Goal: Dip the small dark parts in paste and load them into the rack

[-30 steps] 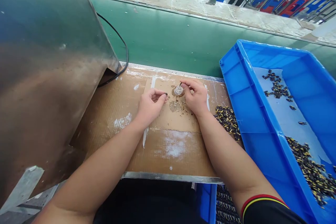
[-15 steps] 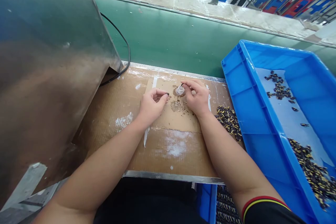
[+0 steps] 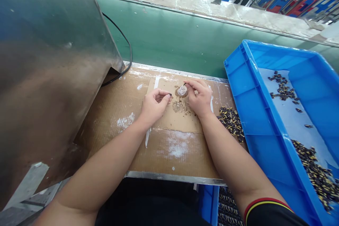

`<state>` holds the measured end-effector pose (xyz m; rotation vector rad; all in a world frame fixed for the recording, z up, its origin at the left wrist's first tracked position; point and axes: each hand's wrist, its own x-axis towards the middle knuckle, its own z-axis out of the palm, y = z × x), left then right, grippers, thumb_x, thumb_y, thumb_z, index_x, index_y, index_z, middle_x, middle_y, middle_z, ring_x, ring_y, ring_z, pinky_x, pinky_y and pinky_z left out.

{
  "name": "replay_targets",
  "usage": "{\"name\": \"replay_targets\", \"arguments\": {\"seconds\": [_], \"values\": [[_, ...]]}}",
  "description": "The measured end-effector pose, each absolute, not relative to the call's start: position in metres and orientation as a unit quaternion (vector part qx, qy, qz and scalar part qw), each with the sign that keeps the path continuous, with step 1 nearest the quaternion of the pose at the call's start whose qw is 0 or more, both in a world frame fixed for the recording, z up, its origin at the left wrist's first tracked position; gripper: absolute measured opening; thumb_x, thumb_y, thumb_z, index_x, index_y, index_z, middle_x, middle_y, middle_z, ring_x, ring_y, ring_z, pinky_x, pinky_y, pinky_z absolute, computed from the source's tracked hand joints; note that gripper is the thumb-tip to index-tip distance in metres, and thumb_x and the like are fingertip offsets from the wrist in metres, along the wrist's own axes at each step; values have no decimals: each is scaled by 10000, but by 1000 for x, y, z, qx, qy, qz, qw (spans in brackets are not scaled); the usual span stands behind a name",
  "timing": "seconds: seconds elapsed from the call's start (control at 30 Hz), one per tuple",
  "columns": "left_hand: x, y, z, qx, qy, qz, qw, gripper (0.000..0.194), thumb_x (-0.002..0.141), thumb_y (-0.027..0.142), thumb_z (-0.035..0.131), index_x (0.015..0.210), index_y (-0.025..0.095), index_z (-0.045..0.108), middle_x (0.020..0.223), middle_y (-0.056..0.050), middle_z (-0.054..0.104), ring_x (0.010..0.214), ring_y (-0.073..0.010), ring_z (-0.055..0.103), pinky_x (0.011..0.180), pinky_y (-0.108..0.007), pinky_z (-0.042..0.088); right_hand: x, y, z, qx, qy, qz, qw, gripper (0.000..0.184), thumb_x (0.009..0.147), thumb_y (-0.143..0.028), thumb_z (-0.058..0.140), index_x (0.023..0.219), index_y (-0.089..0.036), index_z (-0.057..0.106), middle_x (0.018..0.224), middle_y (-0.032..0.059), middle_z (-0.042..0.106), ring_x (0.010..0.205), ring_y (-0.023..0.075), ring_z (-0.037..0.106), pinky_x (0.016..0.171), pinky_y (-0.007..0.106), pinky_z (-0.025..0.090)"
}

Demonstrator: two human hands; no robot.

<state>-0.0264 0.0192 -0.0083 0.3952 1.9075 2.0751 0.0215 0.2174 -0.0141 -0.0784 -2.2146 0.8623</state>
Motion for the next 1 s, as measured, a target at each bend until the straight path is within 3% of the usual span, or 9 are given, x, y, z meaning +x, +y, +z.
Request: {"name": "replay_targets", "arguments": {"seconds": [0.17, 0.33, 0.43, 0.57, 0.7, 0.8, 1.0], "values": [[-27, 19, -9, 111, 633, 744, 181, 205, 854, 284, 797, 982, 126, 768, 915, -114, 802, 773, -178, 764, 810, -334, 651, 22, 219, -12, -87, -846, 325, 413, 195, 1015, -309, 595, 1057, -257, 779, 1035, 57, 788, 959, 223, 716, 800, 393, 602], [-23, 17, -6, 70, 589, 778, 207, 248, 795, 266, 864, 967, 113, 772, 940, -130, 803, 834, -183, 775, 876, -340, 657, 32, 218, 2, -154, -802, 366, 446, 175, 991, -369, 648, 1025, -226, 742, 940, 46, 769, 794, 176, 703, 718, 346, 592], [-17, 17, 1, 55, 557, 799, 219, 220, 802, 260, 861, 917, 121, 734, 908, -126, 793, 859, -192, 775, 873, -342, 659, 46, 214, 14, -150, -783, 433, 420, 157, 986, -360, 646, 1024, -222, 710, 913, 39, 753, 805, 172, 724, 671, 320, 605], [-9, 17, 8, 35, 519, 815, 255, 231, 786, 227, 875, 896, 121, 703, 900, -123, 787, 855, -179, 773, 875, -316, 649, 70, 197, 22, -118, -746, 576, 312, 160, 972, -358, 677, 1065, -233, 713, 895, 27, 763, 831, 173, 754, 618, 285, 625], [-7, 18, 9, 17, 483, 826, 288, 279, 732, 205, 919, 898, 116, 715, 936, -105, 786, 882, -149, 767, 937, -283, 625, 86, 172, 18, -98, -714, 648, 247, 240, 916, -390, 779, 1106, -243, 766, 987, 40, 805, 874, 182, 766, 743, 337, 671], [-7, 19, 9, 18, 477, 827, 296, 266, 732, 214, 919, 899, 129, 732, 951, -85, 784, 854, -122, 754, 946, -267, 615, 90, 159, 9, -93, -705, 645, 279, 246, 912, -394, 790, 1111, -251, 774, 1050, 45, 814, 927, 190, 772, 841, 376, 673], [-2, 17, 16, 29, 453, 836, 310, 217, 713, 199, 918, 841, 144, 751, 931, -56, 781, 834, -105, 741, 920, -235, 613, 93, 152, 1, -67, -720, 609, 325, 176, 959, -332, 743, 1125, -284, 781, 1061, 22, 813, 909, 176, 775, 839, 369, 668]]}}
